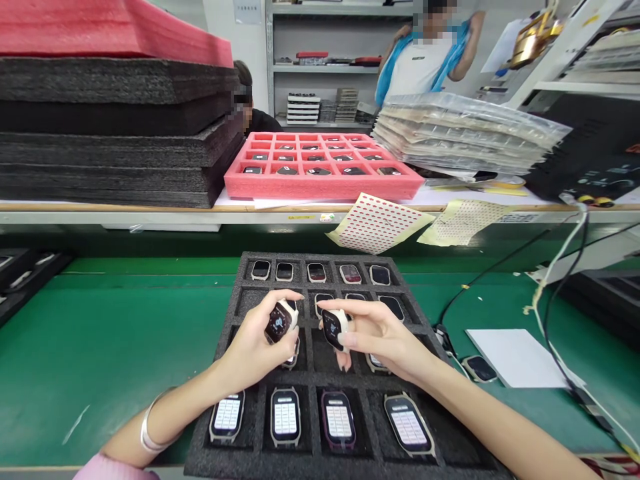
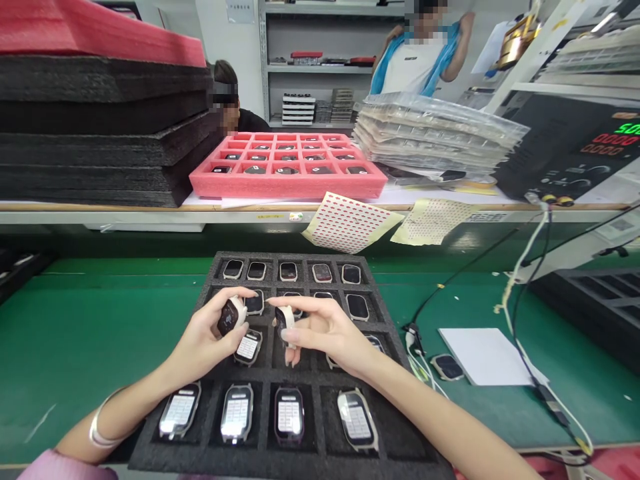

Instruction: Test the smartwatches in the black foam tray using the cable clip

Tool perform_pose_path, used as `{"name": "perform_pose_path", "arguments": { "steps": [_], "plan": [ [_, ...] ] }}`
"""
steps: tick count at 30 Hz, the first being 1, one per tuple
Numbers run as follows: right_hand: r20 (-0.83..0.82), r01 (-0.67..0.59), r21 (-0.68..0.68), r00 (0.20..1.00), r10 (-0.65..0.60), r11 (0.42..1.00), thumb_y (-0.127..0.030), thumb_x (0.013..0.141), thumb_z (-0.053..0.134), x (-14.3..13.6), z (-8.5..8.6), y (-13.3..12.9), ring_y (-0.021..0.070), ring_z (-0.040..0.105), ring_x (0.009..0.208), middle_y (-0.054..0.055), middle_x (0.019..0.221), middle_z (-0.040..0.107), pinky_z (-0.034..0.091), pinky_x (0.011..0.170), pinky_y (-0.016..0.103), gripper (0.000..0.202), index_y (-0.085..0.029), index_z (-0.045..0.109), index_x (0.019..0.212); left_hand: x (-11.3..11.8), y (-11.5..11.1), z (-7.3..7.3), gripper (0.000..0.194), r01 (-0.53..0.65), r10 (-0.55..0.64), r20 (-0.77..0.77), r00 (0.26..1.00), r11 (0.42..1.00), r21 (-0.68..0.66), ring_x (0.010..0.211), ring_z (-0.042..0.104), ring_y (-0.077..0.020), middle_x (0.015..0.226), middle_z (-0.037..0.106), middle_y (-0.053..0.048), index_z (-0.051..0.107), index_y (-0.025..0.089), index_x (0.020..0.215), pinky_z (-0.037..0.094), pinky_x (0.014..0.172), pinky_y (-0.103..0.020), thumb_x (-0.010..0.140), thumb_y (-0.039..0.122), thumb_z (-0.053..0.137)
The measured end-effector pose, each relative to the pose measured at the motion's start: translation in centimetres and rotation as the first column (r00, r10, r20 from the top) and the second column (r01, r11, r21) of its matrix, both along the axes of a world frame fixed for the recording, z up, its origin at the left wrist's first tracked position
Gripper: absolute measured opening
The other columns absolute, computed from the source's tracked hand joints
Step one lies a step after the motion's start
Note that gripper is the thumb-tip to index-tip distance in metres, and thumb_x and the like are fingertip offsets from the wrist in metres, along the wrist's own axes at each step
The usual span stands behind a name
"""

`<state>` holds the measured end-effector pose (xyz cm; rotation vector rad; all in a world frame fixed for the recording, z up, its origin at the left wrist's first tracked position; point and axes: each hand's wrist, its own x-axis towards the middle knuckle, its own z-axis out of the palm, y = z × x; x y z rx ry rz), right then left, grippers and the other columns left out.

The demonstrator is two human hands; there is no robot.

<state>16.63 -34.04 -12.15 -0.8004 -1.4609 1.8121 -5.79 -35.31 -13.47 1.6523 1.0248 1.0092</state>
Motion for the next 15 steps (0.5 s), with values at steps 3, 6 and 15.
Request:
{"name": "perform_pose_path", "arguments": {
  "steps": [3, 6, 15],
  "plan": [
    [-0.022, -0.012, 0.009, 1.000, 0.012, 1.000, -0.028, 0.082, 0.074, 0.12, 0.01, 0.06, 0.0170, 0.065, 0.056, 0.004, 0.067, 0.068, 0.052, 0.056, 0.027, 0.051, -0.013, 0.057, 0.128, -0.05, -0.13, 0.06, 0.040, -0.028, 0.028, -0.010, 1.000, 0.999, 0.018, 0.066, 0.049, -0.0128, 0.081, 0.052, 0.003, 0.048, 0.023, 0.120, 0.039, 0.059, -0.021, 0.082, 0.014, 0.054],
    [-0.049, -0.026, 0.013, 0.998, 0.027, 1.000, -0.029, 0.082, 0.074, 0.21, -0.02, 0.12, 0.0168, 0.065, 0.057, 0.005, 0.072, 0.068, 0.052, 0.056, 0.027, 0.051, -0.014, 0.058, 0.128, -0.08, -0.19, 0.04, 0.039, -0.014, 0.014, -0.011, 1.000, 1.000, 0.027, 0.067, 0.050, -0.0130, 0.081, 0.052, 0.003, 0.048, 0.023, 0.119, 0.040, 0.062, -0.022, 0.081, 0.014, 0.054],
    [-0.065, -0.013, -0.051, 0.998, 0.010, 0.999, -0.032, 0.083, 0.072, -0.39, -0.05, 0.09, 0.0163, 0.064, 0.059, 0.005, 0.079, 0.065, 0.053, 0.053, 0.027, 0.053, -0.014, 0.055, 0.130, 0.20, 0.19, -0.55, 0.049, 0.054, -0.038, 0.136, 0.990, 0.991, -0.123, 0.086, 0.057, -0.0174, 0.103, 0.057, -0.003, 0.042, 0.023, 0.127, 0.047, 0.075, -0.027, 0.082, 0.019, 0.061]
  ]
}}
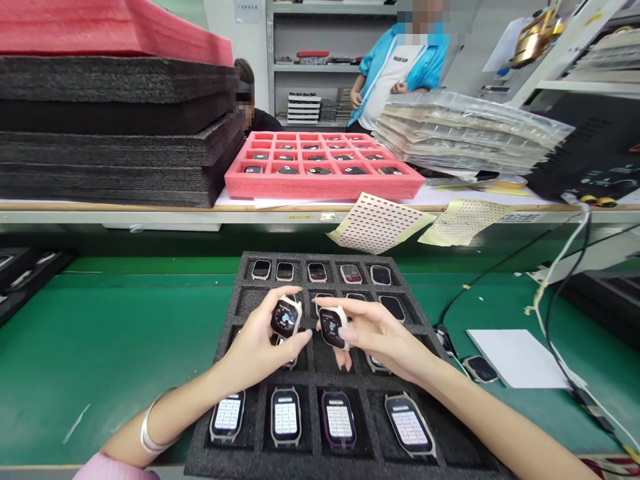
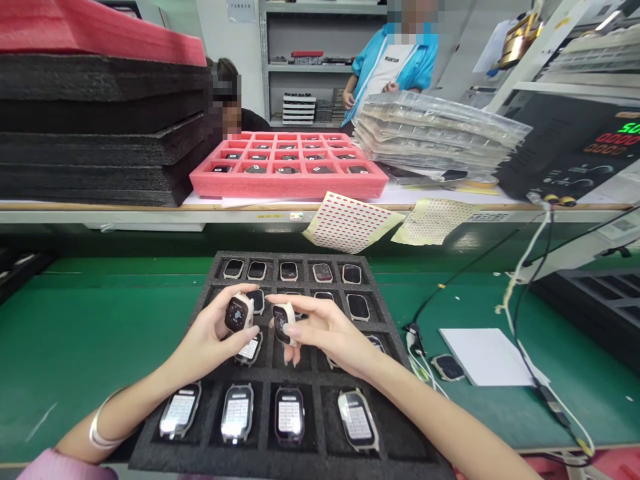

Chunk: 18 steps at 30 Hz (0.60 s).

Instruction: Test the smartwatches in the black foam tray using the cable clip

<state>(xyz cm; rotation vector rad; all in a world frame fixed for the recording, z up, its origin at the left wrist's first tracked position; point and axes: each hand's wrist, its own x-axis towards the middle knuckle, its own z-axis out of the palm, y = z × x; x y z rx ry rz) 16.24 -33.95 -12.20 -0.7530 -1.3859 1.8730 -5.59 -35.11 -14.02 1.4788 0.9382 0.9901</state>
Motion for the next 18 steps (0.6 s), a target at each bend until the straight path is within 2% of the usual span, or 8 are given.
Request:
{"name": "perform_pose_path", "arguments": {
  "steps": [2, 6, 9, 13, 18],
  "plan": [
    [0.001, 0.023, -0.028, 1.000, -0.023, 0.999, -0.032, 0.085, 0.069, -0.22, 0.04, -0.06, 0.0162, 0.064, 0.061, 0.006, 0.084, 0.065, 0.052, 0.051, 0.025, 0.052, -0.015, 0.052, 0.131, 0.12, 0.20, -0.17, 0.052, 0.041, -0.035, 0.103, 0.994, 0.998, -0.056, 0.089, 0.058, -0.0183, 0.106, 0.056, -0.005, 0.040, 0.023, 0.128, 0.049, 0.075, -0.027, 0.081, 0.018, 0.063],
    [0.026, 0.061, -0.055, 0.998, -0.060, 0.997, -0.031, 0.088, 0.064, -0.46, 0.08, -0.07, 0.0163, 0.066, 0.065, 0.011, 0.103, 0.064, 0.052, 0.050, 0.024, 0.047, -0.017, 0.049, 0.130, 0.31, 0.56, -0.25, 0.046, 0.094, -0.060, 0.246, 0.967, 0.987, -0.130, 0.083, 0.059, -0.0176, 0.094, 0.057, -0.004, 0.041, 0.019, 0.126, 0.052, 0.068, -0.027, 0.084, 0.019, 0.058],
    [0.052, 0.093, -0.046, 0.995, -0.090, 0.995, -0.031, 0.088, 0.062, -0.47, -0.03, -0.06, 0.0166, 0.066, 0.063, 0.011, 0.101, 0.065, 0.052, 0.049, 0.025, 0.043, -0.017, 0.051, 0.127, 0.39, 0.66, -0.17, 0.038, 0.094, -0.048, 0.277, 0.960, 0.983, -0.158, 0.088, 0.061, -0.0193, 0.096, 0.060, -0.006, 0.043, 0.018, 0.125, 0.052, 0.071, -0.030, 0.087, 0.021, 0.052],
    [0.061, 0.152, -0.003, 0.987, -0.152, 0.988, -0.031, 0.088, 0.062, -0.34, -0.36, -0.10, 0.0168, 0.067, 0.059, 0.012, 0.103, 0.067, 0.053, 0.046, 0.025, 0.050, -0.018, 0.046, 0.134, 0.41, 0.65, -0.27, 0.037, 0.095, -0.037, 0.296, 0.954, 0.979, -0.183, 0.093, 0.063, -0.0220, 0.100, 0.063, -0.009, 0.044, 0.016, 0.125, 0.053, 0.072, -0.032, 0.089, 0.023, 0.049],
    [0.085, 0.155, 0.047, 0.984, -0.159, 0.987, -0.029, 0.088, 0.062, -0.16, -0.66, -0.11, 0.0169, 0.068, 0.057, 0.013, 0.103, 0.069, 0.052, 0.045, 0.024, 0.052, -0.017, 0.046, 0.137, 0.40, 0.63, -0.50, 0.037, 0.100, -0.046, 0.284, 0.958, 0.978, -0.181, 0.094, 0.064, -0.0231, 0.101, 0.063, -0.010, 0.044, 0.016, 0.126, 0.054, 0.072, -0.033, 0.089, 0.023, 0.048]
  ]
}}
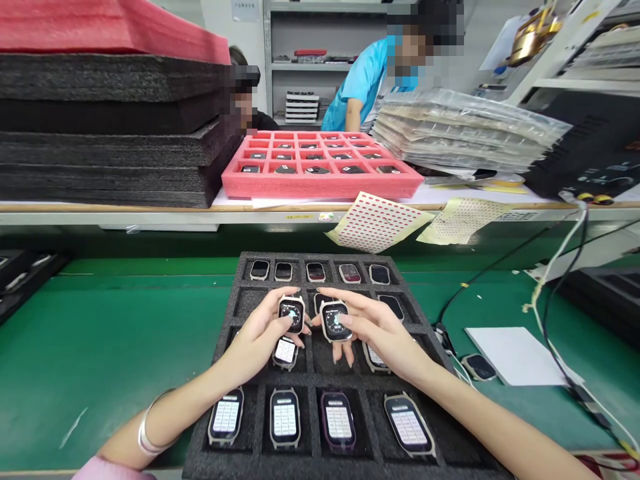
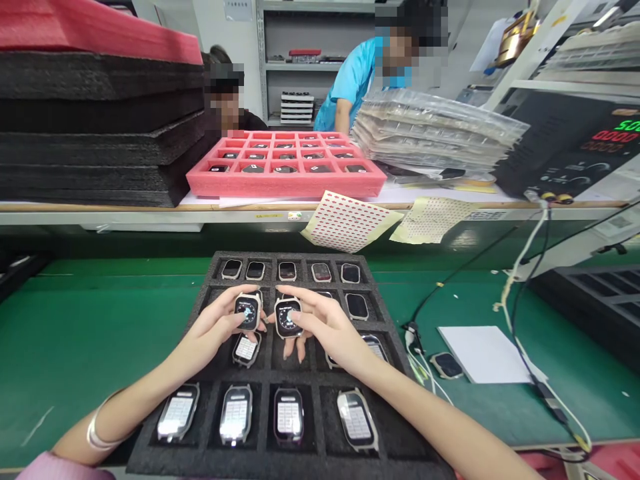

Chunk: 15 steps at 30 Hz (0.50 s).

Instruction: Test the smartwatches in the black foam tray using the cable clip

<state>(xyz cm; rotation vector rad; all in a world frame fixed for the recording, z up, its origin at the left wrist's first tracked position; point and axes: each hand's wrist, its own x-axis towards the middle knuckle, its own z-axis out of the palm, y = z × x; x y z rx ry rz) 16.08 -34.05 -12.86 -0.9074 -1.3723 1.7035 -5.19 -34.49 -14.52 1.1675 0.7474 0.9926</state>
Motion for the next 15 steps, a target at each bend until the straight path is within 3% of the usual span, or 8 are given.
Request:
{"name": "perform_pose_path", "arguments": {
  "steps": [11, 15],
  "plan": [
    [0.061, 0.017, 0.035, 0.998, -0.019, 0.999, -0.031, 0.088, 0.065, -0.11, 0.35, -0.21, 0.0153, 0.067, 0.054, 0.014, 0.106, 0.069, 0.051, 0.042, 0.022, 0.053, -0.015, 0.046, 0.135, 0.06, -0.09, 0.24, 0.035, 0.023, -0.023, -0.043, 0.999, 1.000, 0.015, 0.088, 0.063, -0.0199, 0.096, 0.062, -0.008, 0.043, 0.016, 0.124, 0.054, 0.073, -0.031, 0.090, 0.020, 0.045],
    [0.095, -0.010, 0.077, 0.996, 0.003, 0.997, -0.028, 0.085, 0.069, -0.07, 0.33, -0.44, 0.0146, 0.068, 0.059, 0.011, 0.104, 0.070, 0.054, 0.048, 0.021, 0.057, -0.018, 0.045, 0.136, -0.05, 0.13, 0.17, 0.035, 0.019, -0.017, -0.064, 0.998, 0.999, 0.036, 0.086, 0.062, -0.0174, 0.093, 0.058, -0.006, 0.041, 0.015, 0.126, 0.054, 0.073, -0.028, 0.091, 0.020, 0.045]
  ]
}}
